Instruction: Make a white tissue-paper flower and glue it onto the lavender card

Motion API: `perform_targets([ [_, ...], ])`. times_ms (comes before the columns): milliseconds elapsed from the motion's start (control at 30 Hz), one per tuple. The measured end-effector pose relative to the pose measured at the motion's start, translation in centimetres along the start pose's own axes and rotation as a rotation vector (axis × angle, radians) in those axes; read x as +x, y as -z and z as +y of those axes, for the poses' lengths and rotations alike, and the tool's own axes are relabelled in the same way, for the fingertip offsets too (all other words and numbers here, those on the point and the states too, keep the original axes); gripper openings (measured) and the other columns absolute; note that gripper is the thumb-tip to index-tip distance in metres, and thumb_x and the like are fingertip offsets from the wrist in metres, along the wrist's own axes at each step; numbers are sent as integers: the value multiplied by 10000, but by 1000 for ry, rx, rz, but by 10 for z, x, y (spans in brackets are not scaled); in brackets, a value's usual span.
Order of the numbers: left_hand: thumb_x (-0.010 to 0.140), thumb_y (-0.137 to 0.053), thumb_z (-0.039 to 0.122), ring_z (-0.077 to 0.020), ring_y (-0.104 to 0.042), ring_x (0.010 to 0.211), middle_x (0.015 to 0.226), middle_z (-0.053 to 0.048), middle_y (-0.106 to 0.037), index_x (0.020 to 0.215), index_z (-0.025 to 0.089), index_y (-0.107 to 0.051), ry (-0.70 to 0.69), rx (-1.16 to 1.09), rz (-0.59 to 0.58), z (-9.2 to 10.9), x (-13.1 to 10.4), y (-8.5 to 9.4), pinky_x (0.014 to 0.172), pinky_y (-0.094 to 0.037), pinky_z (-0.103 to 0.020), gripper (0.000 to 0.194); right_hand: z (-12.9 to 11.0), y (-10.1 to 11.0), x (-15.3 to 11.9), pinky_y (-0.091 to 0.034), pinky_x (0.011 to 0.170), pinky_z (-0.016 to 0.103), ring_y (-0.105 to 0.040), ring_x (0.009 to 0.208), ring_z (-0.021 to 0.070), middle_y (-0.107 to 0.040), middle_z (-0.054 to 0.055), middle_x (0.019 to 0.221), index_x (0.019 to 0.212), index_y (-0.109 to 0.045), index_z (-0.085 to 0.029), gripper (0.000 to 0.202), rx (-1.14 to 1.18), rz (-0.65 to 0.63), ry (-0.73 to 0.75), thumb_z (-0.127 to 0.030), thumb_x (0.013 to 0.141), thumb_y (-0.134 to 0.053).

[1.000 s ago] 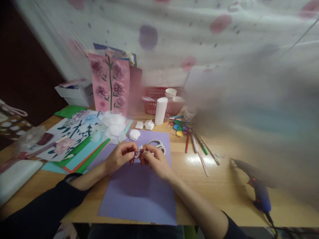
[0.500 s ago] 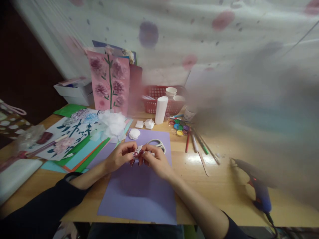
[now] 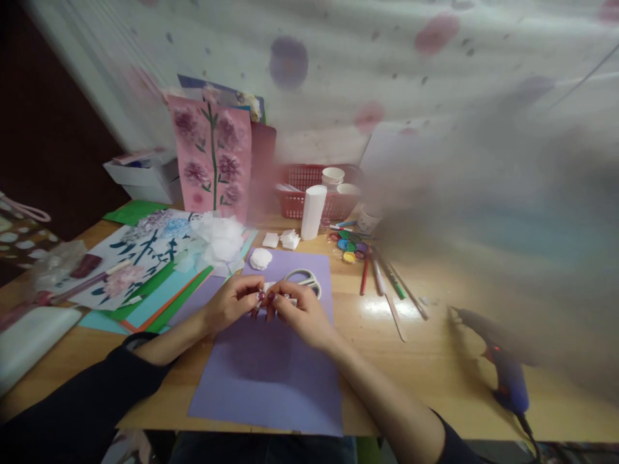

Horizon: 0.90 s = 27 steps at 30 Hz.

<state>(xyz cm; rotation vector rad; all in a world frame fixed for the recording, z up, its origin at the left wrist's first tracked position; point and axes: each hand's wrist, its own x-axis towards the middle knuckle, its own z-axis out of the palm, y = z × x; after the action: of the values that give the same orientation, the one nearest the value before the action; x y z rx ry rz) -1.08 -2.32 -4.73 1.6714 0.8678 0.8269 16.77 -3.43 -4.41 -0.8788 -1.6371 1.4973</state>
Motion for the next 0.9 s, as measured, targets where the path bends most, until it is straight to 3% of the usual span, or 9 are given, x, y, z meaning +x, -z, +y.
perform_targets([
  [267,813,-413,257,-90,-471,475,512,32,-513,625,169,-508,-56,55,-8,1,-2,2,488,-367,-203,228,1,2,0,-314,473,211,-423,484,74,-570,3,594,649,-572,-160,355,-79,-5,0,-397,900,-491],
  [600,781,-455,291,-102,-480,464,498,25,-535,630,175,-489,-11,63,12,3,-1,1,478,-376,-209,193,4,0,-1,-322,479,212,-423,488,79,-608,4,615,756,-604,-157,199,-3,-29,1,-247,846,-451],
  [900,767,-466,288,-97,-473,462,517,35,-507,635,176,-481,-23,99,7,-1,-2,2,463,-362,-208,173,0,0,-2,-329,483,209,-435,515,82,-595,13,632,696,-588,-158,327,-87,4,-13,-426,878,-549],
])
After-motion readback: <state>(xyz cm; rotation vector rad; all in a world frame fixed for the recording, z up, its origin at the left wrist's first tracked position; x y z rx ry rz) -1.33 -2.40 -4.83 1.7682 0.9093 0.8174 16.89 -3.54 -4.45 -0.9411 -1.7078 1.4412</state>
